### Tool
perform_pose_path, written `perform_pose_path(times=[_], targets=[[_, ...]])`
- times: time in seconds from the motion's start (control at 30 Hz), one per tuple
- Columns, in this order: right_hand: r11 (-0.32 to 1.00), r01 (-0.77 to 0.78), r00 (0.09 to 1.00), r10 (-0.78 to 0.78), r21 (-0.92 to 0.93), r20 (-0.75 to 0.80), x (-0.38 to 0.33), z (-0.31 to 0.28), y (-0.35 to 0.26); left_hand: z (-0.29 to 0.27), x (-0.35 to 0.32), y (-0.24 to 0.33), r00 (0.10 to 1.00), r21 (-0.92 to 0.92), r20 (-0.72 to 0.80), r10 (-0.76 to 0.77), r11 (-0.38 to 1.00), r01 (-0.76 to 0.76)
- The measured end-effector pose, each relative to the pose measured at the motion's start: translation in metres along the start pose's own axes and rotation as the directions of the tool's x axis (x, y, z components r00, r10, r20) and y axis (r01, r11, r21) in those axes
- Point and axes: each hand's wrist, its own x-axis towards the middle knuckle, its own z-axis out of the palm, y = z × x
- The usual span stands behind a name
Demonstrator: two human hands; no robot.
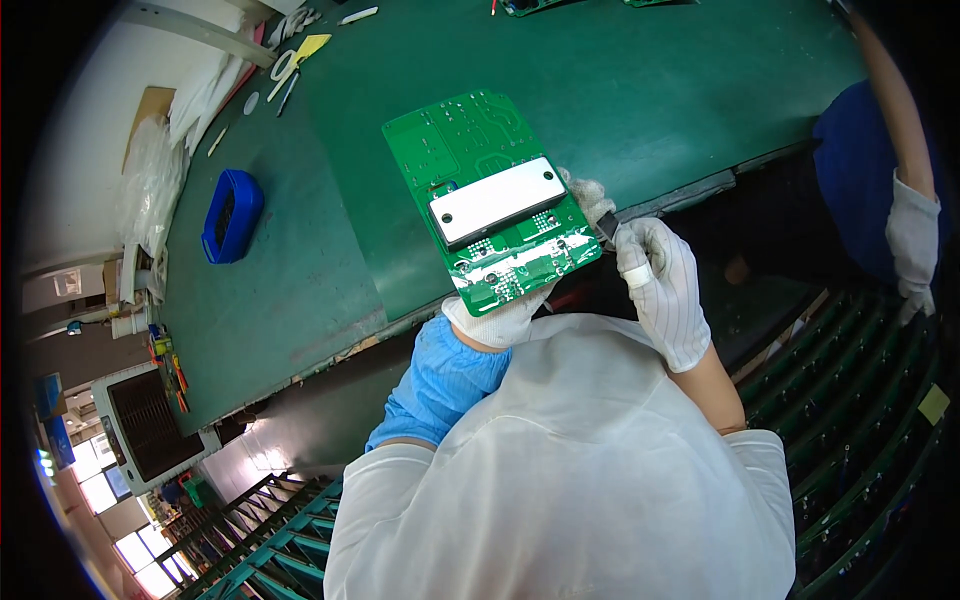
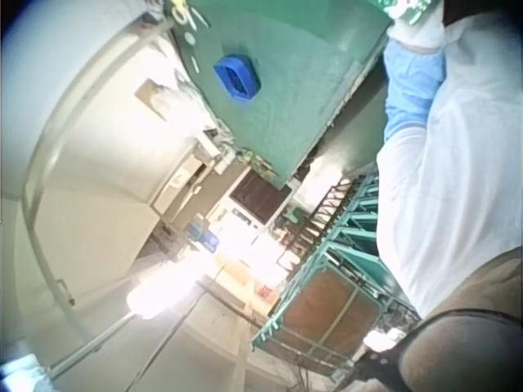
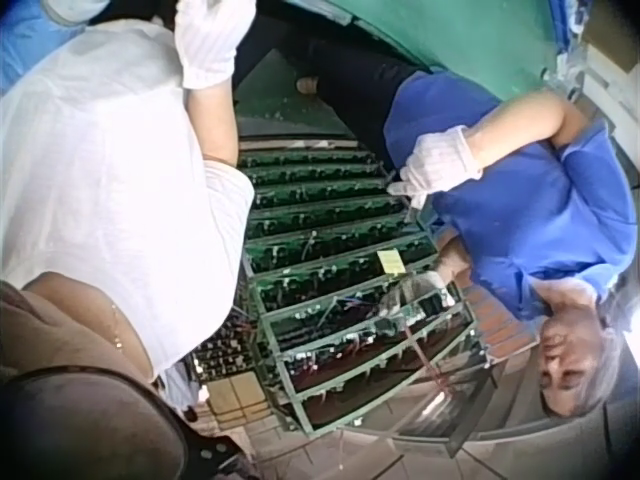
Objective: The person assembles printed circuit boards with attached wiring harnesses and electronic components, securing them with metal brackets using pliers.
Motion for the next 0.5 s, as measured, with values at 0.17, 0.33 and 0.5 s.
perform_pose_path(times=[0.17,0.33,0.5], targets=[[0.997,-0.052,0.998,0.051,0.050,0.027,0.000,-0.003,0.000,0.006,0.002,0.001,0.999,-0.134,0.023,-0.049,0.990,0.051],[0.972,-0.141,0.990,0.144,0.187,0.000,-0.008,-0.003,0.009,0.013,-0.004,0.001,0.999,0.261,-0.032,-0.023,0.965,0.031],[0.898,-0.275,0.961,0.272,0.344,0.057,-0.010,-0.008,0.010,0.018,-0.003,0.000,0.999,0.686,0.017,-0.034,0.727,0.013]])
